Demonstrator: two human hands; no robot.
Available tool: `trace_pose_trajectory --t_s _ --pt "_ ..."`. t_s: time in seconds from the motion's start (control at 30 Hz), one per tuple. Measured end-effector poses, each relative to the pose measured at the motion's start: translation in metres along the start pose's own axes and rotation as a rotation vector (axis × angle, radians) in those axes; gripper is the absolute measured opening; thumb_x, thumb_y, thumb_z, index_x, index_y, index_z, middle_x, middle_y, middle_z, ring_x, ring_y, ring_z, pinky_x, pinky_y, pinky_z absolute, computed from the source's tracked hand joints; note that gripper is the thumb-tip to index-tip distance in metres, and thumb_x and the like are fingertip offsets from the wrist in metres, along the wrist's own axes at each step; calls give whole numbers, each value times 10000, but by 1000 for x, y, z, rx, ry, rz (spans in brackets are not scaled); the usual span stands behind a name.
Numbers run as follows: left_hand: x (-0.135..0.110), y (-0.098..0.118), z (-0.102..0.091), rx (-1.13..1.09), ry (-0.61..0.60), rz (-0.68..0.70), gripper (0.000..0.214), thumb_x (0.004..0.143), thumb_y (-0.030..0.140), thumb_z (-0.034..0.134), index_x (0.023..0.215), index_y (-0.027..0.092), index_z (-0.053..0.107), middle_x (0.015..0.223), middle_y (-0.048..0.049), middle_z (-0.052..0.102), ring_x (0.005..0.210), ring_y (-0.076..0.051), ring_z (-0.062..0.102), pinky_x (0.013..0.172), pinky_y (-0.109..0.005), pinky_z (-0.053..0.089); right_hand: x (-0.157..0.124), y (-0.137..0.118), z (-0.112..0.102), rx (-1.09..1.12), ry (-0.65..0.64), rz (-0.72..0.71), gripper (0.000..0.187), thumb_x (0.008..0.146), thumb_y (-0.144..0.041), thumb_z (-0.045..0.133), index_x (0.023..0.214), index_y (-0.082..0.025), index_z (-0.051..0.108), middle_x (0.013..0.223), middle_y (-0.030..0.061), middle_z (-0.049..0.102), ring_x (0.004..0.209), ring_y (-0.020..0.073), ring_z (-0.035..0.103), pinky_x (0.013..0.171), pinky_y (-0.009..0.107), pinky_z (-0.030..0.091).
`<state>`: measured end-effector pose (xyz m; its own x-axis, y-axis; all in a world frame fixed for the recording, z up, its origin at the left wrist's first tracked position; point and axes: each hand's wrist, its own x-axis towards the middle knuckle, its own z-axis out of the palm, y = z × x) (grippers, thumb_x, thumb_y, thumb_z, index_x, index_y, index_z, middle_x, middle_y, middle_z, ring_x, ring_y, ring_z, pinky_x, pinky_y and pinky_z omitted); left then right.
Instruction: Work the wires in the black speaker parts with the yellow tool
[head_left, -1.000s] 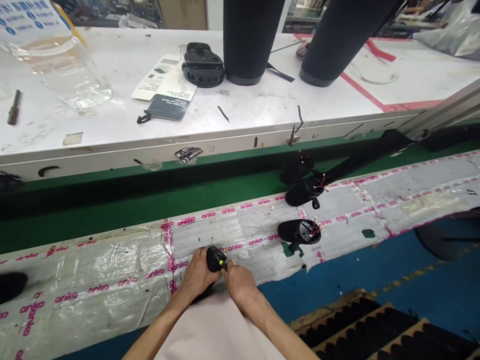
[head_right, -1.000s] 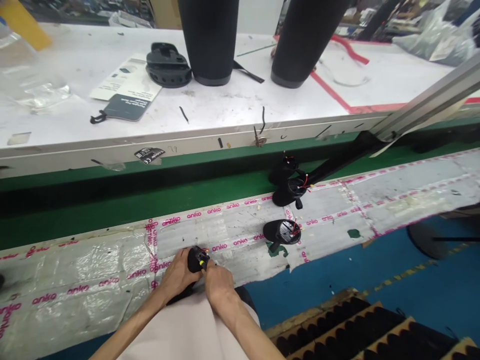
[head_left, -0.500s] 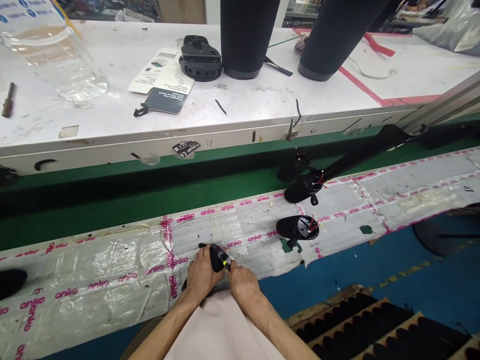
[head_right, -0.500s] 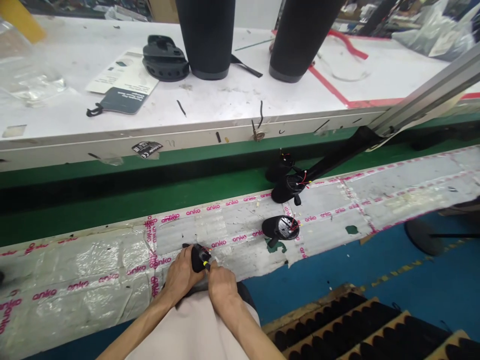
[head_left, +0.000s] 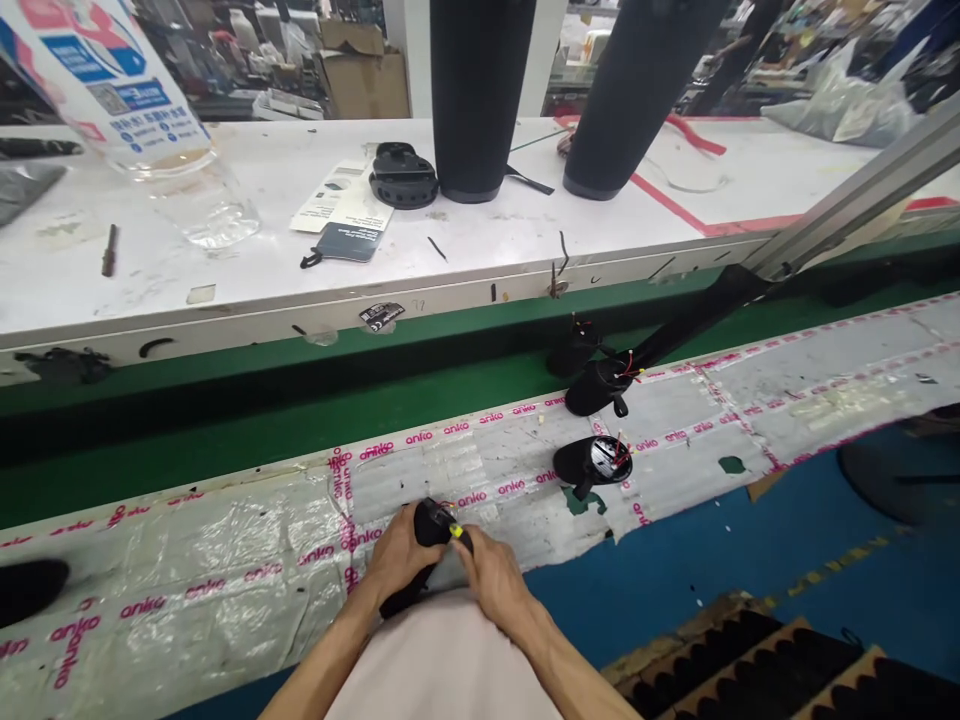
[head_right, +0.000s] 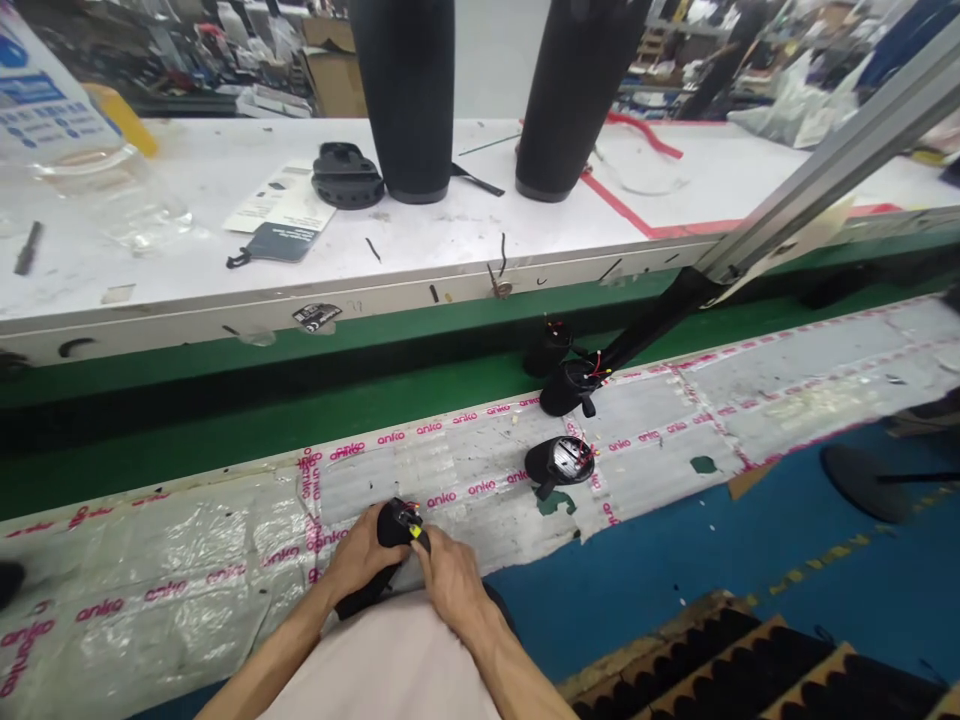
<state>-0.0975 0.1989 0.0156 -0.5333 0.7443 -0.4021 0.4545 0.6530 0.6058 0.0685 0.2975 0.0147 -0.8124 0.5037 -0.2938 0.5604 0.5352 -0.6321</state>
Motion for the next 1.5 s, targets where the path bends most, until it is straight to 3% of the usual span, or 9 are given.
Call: trace_pose_trajectory --t_s 0.13,0.37,0.53,0.73,0.87,0.97,1.2,1.4,1.5 --pt "-2 -1 -3 -65 1 -43 624 657 287 757 1249 200 581 1246 -92 679 1138 -293 644 966 -410 505 -1 6 5 111 212 36 439 1073 -430 243 1219 -161 557 1005 111 743 905 262 715 761 317 480" --pt "1 -12 -1 -157 13 -47 809 623 288 786 1370 171 499 1429 -141 578 1322 -313 542 1137 -444 397 -9 11 7 202 174 143 439 1058 -453 241 1150 -168 563 934 116 740 863 259 707 734 307 473" --pt "-5 -25 -23 -603 30 -178 775 707 379 754 1399 184 463 1315 -124 666 1213 -308 625 1078 -458 457 -13 12 6 284 139 156 505 1030 -522 237 1168 -172 574 926 120 735 864 277 694 751 336 480" --pt "-36 -18 -58 -1194 57 -301 600 760 383 763 1314 252 573 1218 -70 738 1118 -264 693 978 -378 537 -13 12 14 345 87 153 580 997 -593 243 1226 -172 569 981 132 733 924 293 684 794 362 479" --pt "-50 -14 -63 -1396 77 -528 413 826 436 710 1141 171 682 1045 -94 793 960 -252 748 892 -354 583 -14 10 15 367 84 123 582 993 -603 243 1231 -187 573 1014 125 735 941 292 685 813 367 480" --pt "-57 -13 -62 -1515 64 -633 446 873 496 643 1108 120 698 980 -115 802 869 -246 763 842 -346 602 -15 11 14 363 74 120 603 988 -609 237 1240 -174 571 1006 134 736 956 299 686 830 373 481" --pt "-67 -19 -57 -1699 71 -514 566 911 458 599 1386 151 557 1027 -101 799 838 -234 766 826 -354 601 -19 14 15 344 49 144 648 979 -629 236 1259 -146 565 1001 152 736 982 312 689 844 385 487" --pt "-67 -21 -62 -1818 64 -302 545 927 349 604 1450 235 505 1229 -76 743 1019 -225 742 918 -339 581 -16 17 20 358 44 140 605 990 -609 286 1268 -151 566 1012 151 744 988 310 699 835 389 502" --pt "-69 -16 -66 -1775 54 -429 562 922 413 611 1432 192 529 1164 -102 766 968 -246 758 890 -353 598 -13 13 19 362 50 136 581 1003 -568 295 1276 -131 563 1012 166 745 987 315 702 843 402 507"
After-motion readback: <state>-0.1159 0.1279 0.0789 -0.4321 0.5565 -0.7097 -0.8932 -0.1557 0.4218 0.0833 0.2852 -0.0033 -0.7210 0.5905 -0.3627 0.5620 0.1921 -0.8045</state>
